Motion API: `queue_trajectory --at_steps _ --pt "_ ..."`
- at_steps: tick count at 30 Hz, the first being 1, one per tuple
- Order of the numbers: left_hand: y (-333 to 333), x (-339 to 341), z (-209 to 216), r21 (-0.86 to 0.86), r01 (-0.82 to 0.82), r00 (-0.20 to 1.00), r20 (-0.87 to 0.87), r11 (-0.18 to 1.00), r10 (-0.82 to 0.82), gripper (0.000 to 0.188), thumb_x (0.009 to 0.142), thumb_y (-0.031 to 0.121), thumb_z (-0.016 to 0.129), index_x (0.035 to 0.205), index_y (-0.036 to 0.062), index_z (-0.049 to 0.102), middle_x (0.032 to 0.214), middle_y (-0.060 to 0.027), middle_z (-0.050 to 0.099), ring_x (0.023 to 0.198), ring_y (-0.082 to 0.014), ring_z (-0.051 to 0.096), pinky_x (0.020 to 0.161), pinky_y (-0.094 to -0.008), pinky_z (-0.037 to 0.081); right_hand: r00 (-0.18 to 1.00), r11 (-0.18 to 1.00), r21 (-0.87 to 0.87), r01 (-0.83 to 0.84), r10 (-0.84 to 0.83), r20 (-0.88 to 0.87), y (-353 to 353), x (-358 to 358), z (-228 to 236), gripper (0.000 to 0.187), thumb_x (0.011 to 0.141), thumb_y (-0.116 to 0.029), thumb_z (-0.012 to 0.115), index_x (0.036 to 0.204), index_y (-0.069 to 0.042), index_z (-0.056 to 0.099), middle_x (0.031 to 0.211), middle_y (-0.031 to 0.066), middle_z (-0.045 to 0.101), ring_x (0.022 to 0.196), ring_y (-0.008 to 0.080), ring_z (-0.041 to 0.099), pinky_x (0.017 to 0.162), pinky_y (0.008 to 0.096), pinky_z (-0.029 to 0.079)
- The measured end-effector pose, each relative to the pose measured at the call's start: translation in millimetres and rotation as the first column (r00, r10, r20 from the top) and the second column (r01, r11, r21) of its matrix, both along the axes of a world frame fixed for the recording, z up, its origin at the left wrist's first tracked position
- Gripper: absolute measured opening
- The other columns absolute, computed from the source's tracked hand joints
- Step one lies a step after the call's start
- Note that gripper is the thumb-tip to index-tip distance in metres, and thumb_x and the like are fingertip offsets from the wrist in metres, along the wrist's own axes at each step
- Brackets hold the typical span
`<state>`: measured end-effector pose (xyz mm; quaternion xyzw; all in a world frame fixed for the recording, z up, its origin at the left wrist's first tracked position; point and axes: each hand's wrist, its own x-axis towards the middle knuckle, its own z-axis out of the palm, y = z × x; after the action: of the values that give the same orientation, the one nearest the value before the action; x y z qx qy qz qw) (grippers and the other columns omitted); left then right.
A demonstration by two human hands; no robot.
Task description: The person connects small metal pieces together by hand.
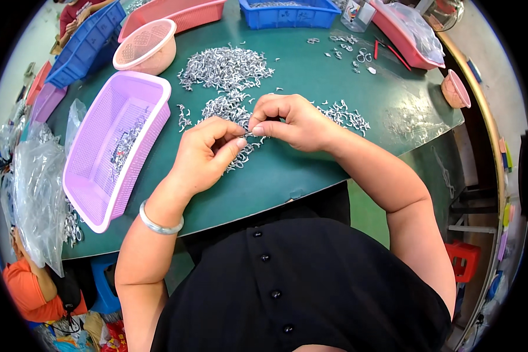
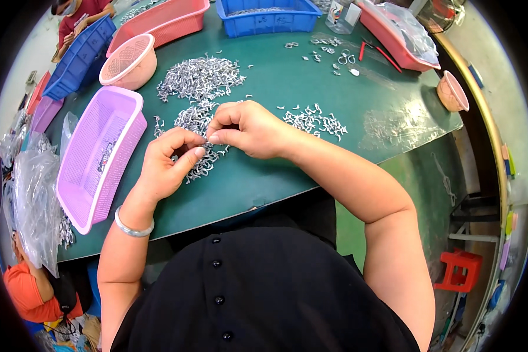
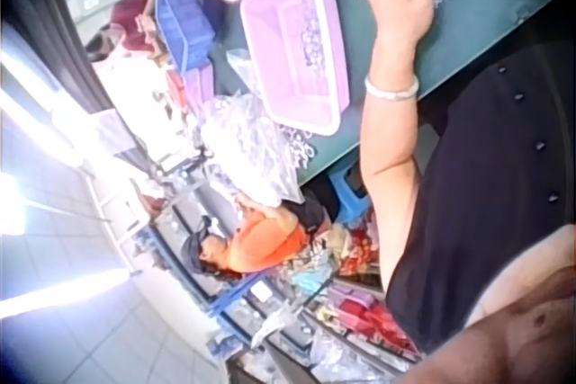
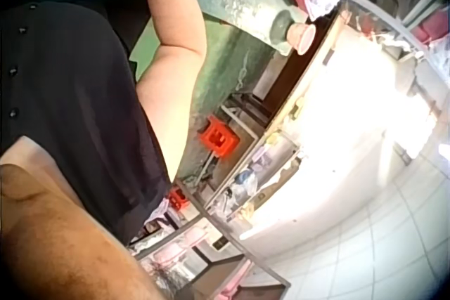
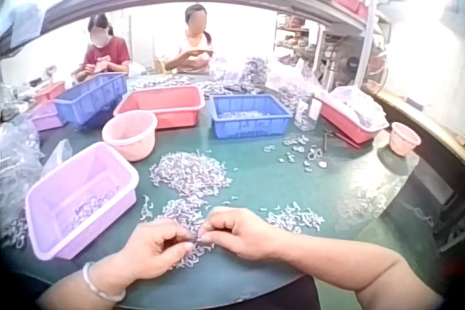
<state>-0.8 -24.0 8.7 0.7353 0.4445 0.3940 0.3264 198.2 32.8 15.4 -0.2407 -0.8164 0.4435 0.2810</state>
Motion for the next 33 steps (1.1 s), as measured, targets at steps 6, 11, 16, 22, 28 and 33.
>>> queue_trajectory --at_steps 6,11,16,22,28,33 --pt "-1.6 2.4 1.4 0.04 -0.01 1.0 0.017 0.999 0.01 0.004 0.076 0.003 0.062 0.079 0.0013 0.06 0.069 -0.0024 0.053 0.059 -0.0078 0.047 0.052 -0.0211 0.037 0.999 1.0 -0.01 0.01 -0.01 -0.046 -4.8 -4.8 -0.8 0.007 0.079 -0.006 0.06 0.084 -0.001 0.063 0.081 0.0044 0.057 0.077 0.0134 0.052 0.07 0.0261 0.042" --pt "0.1 1.8 0.7 0.173 -0.003 1.0 -0.005 0.985 0.004 0.002 0.076 0.002 0.062 0.078 0.0014 0.061 0.067 -0.0034 0.054 0.058 -0.0102 0.048 0.052 -0.0226 0.038 0.998 0.999 -0.051 0.002 -0.005 -0.063 -5.2 -5.0 -0.3 0.008 0.079 -0.005 0.06 0.085 -0.001 0.063 0.082 0.0038 0.057 0.078 0.0126 0.052 0.07 0.0251 0.041" --pt "2.7 0.1 -2.2 0.184 -0.004 0.999 0.042 0.983 -0.004 0.003 0.076 0.001 0.061 0.079 0.0016 0.061 0.067 -0.0042 0.054 0.058 -0.0114 0.049 0.051 -0.0235 0.038 0.989 0.985 -0.173 -0.018 -0.007 -0.147 -4.7 -3.3 -2.0 0.01 0.079 -0.004 0.059 0.088 -0.001 0.063 0.082 0.0031 0.056 0.079 0.0118 0.052 0.071 0.0244 0.041" --pt "0.6 1.4 -3.7 0.088 -0.002 0.998 0.059 0.996 -0.003 0.002 0.077 0.003 0.061 0.079 0.002 0.06 0.068 -0.0025 0.053 0.058 -0.0082 0.048 0.053 -0.0217 0.038 0.992 0.997 0.071 0.026 -0.017 -0.123 -6.2 -4.7 -6.3 0.009 0.078 -0.004 0.059 0.086 -0.001 0.062 0.079 0.0047 0.056 0.072 0.013 0.052 0.066 0.0258 0.042" --pt "-0.4 0.5 -7.5 -0.009 0.033 0.976 0.215 0.999 -0.03 0.005 0.078 0.002 0.059 0.082 0.0005 0.059 0.07 -0.0018 0.053 0.059 -0.0061 0.047 0.052 -0.0203 0.037 0.983 0.999 -0.049 0.011 -0.019 -0.182 -5.3 -5.4 -7.0 0.009 0.077 -0.004 0.06 0.085 -0.002 0.064 0.079 0.0054 0.058 0.072 0.0136 0.054 0.067 0.0257 0.043" --pt "-2.2 2.1 -5.4 -0.025 0.043 0.966 0.256 0.999 -0.035 0.003 0.078 0.002 0.059 0.081 0.0006 0.059 0.071 -0.0004 0.054 0.059 -0.0045 0.046 0.053 -0.0188 0.037 0.987 0.995 -0.1 -0.014 -0.002 -0.16 -5.2 -3.4 -5.9 0.01 0.079 -0.002 0.059 0.088 -0.001 0.064 0.084 0.0044 0.058 0.079 0.0122 0.053 0.07 0.0243 0.043"
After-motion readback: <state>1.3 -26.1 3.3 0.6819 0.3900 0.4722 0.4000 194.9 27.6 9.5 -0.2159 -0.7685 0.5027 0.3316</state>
